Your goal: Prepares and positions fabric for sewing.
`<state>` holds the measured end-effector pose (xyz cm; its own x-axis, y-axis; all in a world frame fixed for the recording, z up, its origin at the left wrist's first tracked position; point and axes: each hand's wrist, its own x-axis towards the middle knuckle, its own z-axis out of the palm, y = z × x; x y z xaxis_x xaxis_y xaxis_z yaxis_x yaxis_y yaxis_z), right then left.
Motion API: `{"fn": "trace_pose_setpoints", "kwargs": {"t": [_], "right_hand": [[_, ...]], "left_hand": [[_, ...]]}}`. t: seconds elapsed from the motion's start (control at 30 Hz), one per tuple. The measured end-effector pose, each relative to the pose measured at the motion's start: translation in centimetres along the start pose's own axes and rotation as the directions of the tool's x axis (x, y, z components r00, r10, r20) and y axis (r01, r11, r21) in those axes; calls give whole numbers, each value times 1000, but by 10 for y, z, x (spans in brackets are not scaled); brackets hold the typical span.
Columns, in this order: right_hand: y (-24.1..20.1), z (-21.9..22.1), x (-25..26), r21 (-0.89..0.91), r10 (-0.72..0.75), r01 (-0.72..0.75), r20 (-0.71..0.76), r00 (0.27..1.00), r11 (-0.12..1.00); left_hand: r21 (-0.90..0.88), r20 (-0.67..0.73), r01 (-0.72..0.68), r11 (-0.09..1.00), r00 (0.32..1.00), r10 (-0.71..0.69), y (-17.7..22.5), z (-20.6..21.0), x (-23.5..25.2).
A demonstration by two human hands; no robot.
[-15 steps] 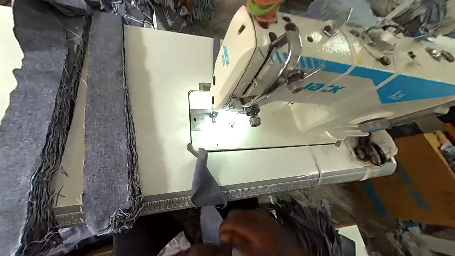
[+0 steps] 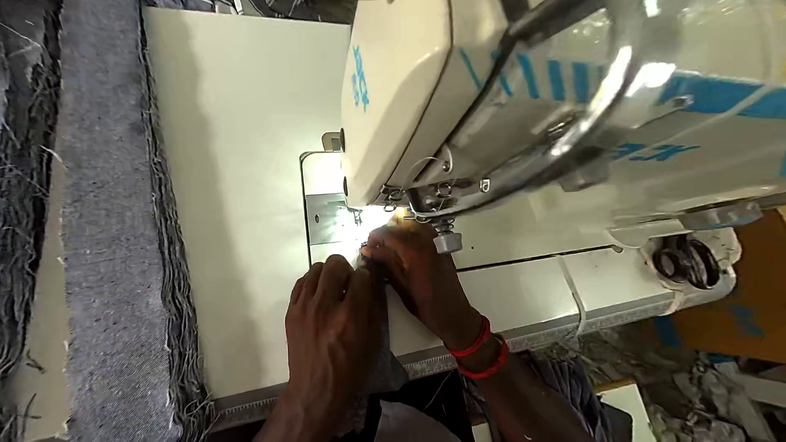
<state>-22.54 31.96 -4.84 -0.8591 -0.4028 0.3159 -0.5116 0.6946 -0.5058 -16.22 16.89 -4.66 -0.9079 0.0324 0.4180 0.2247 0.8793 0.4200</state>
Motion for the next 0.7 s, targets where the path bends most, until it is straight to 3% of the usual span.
{"fn": "trace_pose_setpoints", "kwargs": {"t": [0.2,0.4,0.53,0.7], "right_hand": [[1,-4,-15,-170,-32,34,12,999,985],[7,-2,-12,-122,71,-66,45,996,990],[4,0,-9,-199,104,-92,53,993,976],[9,-24,-14,-116,-4,8,32,999,993]], "left_hand": [[27,3,-59,998,998,59,0,2,-4],[61,2,9,998,1000,-9,4,10,11],[70,2,15,997,1000,-15,3,12,13],[107,22,14,994,1000,-17,5,12,15]]}}
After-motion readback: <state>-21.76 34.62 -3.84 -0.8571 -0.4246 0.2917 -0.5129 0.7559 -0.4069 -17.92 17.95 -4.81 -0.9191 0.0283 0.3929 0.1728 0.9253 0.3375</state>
